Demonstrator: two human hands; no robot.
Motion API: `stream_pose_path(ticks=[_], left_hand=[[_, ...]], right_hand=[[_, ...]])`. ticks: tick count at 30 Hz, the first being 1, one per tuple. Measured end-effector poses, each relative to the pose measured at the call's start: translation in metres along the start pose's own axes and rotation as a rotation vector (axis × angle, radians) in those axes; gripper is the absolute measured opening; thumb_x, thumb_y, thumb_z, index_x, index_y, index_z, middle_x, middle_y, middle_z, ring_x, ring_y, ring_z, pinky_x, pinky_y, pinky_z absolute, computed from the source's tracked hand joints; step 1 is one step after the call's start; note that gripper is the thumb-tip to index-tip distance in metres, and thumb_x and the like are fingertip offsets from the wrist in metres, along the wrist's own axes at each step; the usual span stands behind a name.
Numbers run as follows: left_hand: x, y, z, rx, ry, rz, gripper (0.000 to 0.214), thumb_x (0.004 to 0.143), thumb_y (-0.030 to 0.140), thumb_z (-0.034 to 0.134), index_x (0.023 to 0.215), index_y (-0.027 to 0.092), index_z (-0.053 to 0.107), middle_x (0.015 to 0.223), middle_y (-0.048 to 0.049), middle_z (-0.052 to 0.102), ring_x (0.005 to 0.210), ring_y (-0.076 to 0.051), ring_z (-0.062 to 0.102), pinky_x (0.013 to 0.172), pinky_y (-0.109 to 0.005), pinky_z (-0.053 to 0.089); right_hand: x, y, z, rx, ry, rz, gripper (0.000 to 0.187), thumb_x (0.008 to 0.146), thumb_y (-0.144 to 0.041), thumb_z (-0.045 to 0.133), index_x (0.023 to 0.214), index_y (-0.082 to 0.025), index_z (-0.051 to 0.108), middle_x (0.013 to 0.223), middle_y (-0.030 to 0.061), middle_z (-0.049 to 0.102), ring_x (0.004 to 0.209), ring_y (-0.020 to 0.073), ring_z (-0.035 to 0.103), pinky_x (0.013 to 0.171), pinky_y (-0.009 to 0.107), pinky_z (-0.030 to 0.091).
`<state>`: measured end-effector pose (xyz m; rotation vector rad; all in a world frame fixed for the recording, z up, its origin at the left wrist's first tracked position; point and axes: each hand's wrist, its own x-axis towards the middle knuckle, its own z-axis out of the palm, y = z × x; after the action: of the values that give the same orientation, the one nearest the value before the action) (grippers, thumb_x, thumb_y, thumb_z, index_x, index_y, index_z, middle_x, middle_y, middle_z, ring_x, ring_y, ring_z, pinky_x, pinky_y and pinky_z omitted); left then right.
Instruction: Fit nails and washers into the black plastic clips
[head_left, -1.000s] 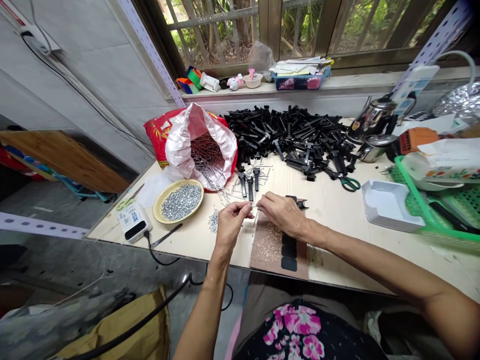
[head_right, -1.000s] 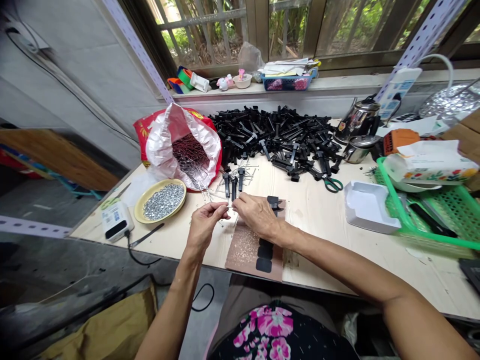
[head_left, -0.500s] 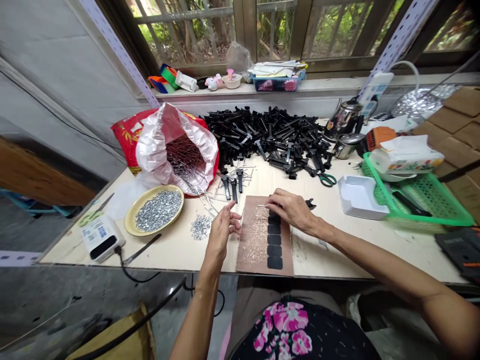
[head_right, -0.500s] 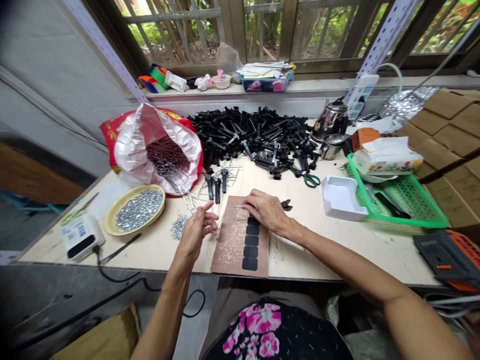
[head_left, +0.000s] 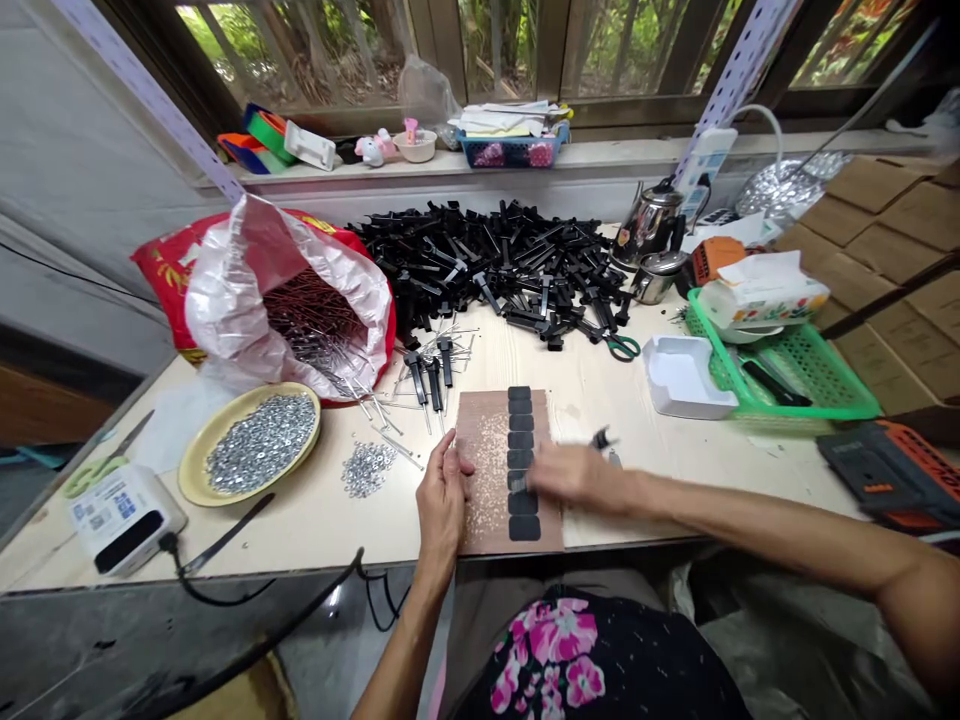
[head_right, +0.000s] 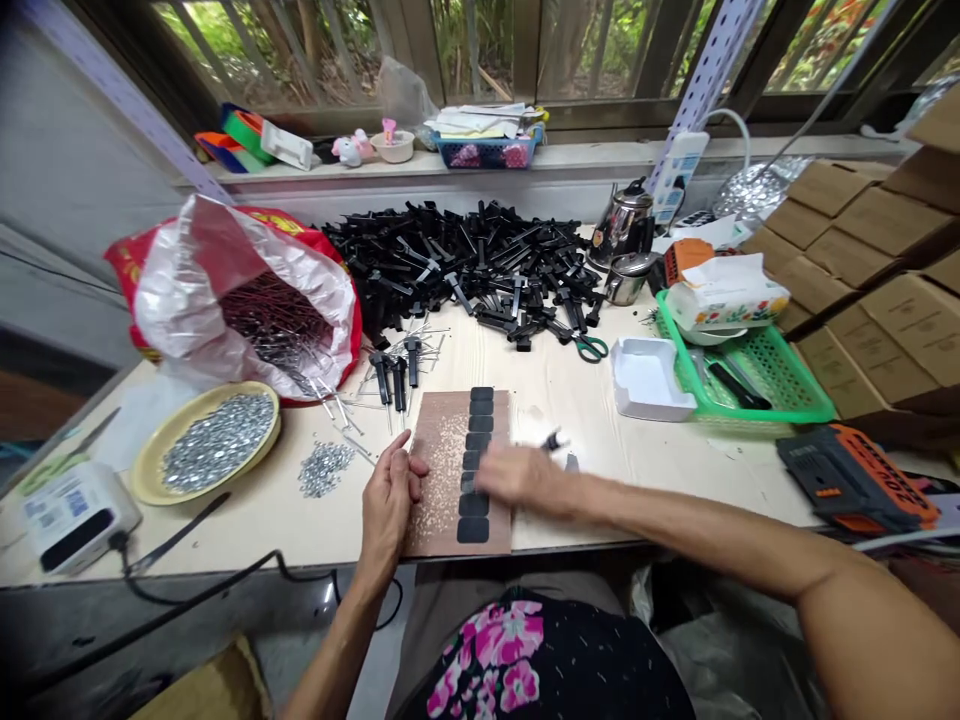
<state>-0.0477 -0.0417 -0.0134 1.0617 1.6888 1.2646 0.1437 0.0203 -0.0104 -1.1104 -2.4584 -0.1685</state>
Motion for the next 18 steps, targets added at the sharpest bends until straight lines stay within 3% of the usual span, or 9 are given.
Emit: stream_pose_path(ticks=[2, 4, 7, 12, 16, 18], left_hand=[[0.000, 0.003, 0.001, 0.002, 0.016, 0.001, 0.051, 0.087, 0.052, 0.046, 0.126, 0.020, 0.054, 0.068, 0.0012, 0.058, 0.048, -0.011, 0.044, 0.052, -0.023, 0.038], [0.000, 0.004, 0.002, 0.017, 0.033, 0.001, 0.051, 0.087, 0.052, 0.046, 0.125, 0.019, 0.054, 0.068, 0.0010, 0.059, 0.049, -0.011, 0.045, 0.052, -0.023, 0.039], [-0.001, 0.004, 0.003, 0.014, 0.033, -0.002, 0.051, 0.087, 0.052, 0.046, 0.126, 0.020, 0.054, 0.069, 0.0012, 0.059, 0.050, -0.011, 0.046, 0.053, -0.023, 0.039], [0.000, 0.001, 0.004, 0.040, 0.027, 0.016, 0.050, 0.088, 0.051, 0.045, 0.127, 0.020, 0.053, 0.070, 0.0011, 0.059, 0.051, -0.011, 0.046, 0.054, -0.022, 0.039], [0.000, 0.002, 0.005, 0.060, 0.026, 0.022, 0.051, 0.089, 0.051, 0.042, 0.128, 0.019, 0.051, 0.070, 0.0009, 0.059, 0.051, -0.010, 0.046, 0.053, -0.022, 0.039], [0.000, 0.003, 0.005, 0.058, 0.028, 0.032, 0.051, 0.089, 0.051, 0.042, 0.128, 0.019, 0.051, 0.069, 0.0011, 0.058, 0.050, -0.010, 0.046, 0.053, -0.022, 0.039]], right_hand=[[0.007, 0.018, -0.002, 0.079, -0.039, -0.056, 0.043, 0.098, -0.021, 0.028, 0.075, -0.014, 0.064, 0.067, 0.0020, 0.056, 0.066, 0.0117, 0.048, 0.055, 0.022, 0.049], [0.009, 0.033, -0.004, 0.243, -0.169, -0.148, 0.033, 0.097, -0.020, 0.034, 0.085, -0.014, 0.064, 0.076, 0.0054, 0.059, 0.075, 0.0138, 0.051, 0.063, 0.027, 0.050], [-0.002, 0.034, -0.003, 0.372, -0.292, -0.243, 0.029, 0.097, -0.022, 0.035, 0.091, -0.017, 0.063, 0.081, 0.0060, 0.059, 0.080, 0.0156, 0.052, 0.068, 0.030, 0.049], [-0.006, 0.033, 0.005, 0.315, -0.229, -0.144, 0.035, 0.099, -0.018, 0.028, 0.088, -0.014, 0.061, 0.082, 0.0063, 0.056, 0.079, 0.0158, 0.048, 0.066, 0.028, 0.043], [-0.005, 0.035, 0.013, 0.270, -0.208, -0.306, 0.032, 0.098, -0.017, 0.030, 0.088, -0.014, 0.061, 0.082, 0.0061, 0.055, 0.082, 0.0165, 0.045, 0.067, 0.027, 0.039], [-0.005, 0.032, 0.014, 0.270, -0.206, -0.322, 0.033, 0.098, -0.018, 0.031, 0.087, -0.014, 0.061, 0.082, 0.0058, 0.055, 0.082, 0.0168, 0.045, 0.068, 0.027, 0.038]])
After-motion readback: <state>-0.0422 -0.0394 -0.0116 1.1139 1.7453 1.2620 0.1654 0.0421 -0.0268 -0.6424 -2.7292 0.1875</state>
